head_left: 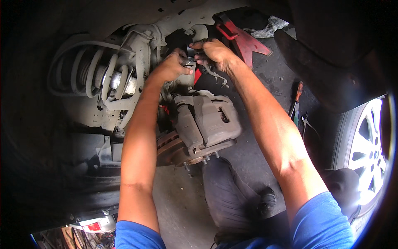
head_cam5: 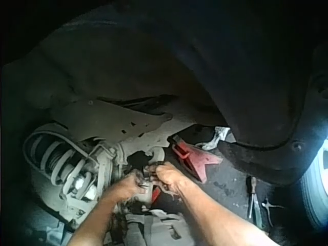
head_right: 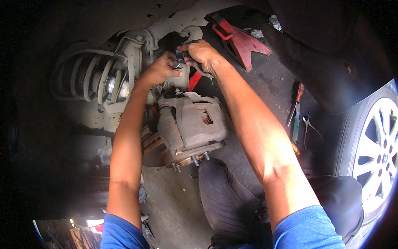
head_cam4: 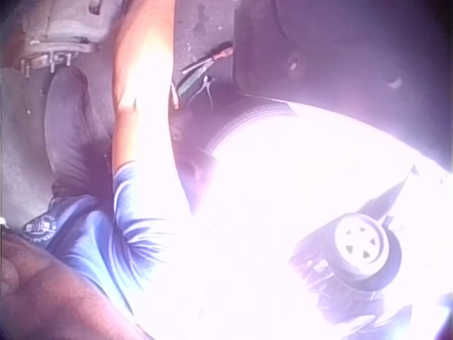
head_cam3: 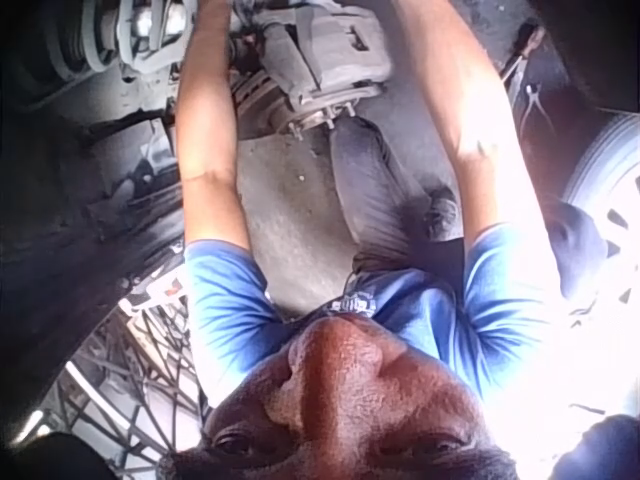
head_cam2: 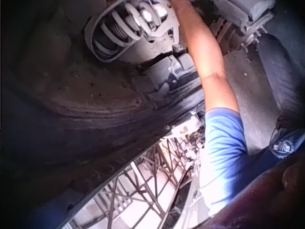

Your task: Replacing brake pads on a vehicle's disc brake assembly.

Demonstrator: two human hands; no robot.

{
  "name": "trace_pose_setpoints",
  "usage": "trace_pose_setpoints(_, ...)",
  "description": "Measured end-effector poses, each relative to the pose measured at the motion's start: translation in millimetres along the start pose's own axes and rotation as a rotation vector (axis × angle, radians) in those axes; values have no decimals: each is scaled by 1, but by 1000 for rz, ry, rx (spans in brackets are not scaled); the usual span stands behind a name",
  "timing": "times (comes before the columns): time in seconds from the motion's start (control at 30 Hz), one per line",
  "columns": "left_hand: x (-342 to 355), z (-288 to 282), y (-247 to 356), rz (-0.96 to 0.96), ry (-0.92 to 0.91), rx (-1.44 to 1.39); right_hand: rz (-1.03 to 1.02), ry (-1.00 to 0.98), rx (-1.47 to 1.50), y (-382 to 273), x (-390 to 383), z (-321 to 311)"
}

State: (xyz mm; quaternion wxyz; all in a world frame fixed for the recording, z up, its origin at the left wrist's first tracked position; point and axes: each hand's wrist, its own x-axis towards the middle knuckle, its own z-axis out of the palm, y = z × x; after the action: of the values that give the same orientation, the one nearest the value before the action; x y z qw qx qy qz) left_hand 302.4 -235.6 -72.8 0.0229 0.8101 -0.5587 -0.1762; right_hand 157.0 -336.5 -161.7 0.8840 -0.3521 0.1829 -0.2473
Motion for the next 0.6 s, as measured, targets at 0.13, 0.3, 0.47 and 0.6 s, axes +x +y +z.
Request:
trace_pose_setpoints(0.13, 4, 2, 0, 62, 104, 147, 55, 24, 48, 2, 2, 2)
trace_pose_setpoints(0.3, 4, -8, -2, -56, 105, 124, 22, -31, 103, 2, -2, -3)
trace_pose_setpoints(0.47, 2, -15, 3, -134, 52, -135, -12, -115, 143, 3, -12, -3)
trace_pose_setpoints(0.6, 0, -15, 5, -161, 20, -246, -7, -129, 157, 2, -19, -7)
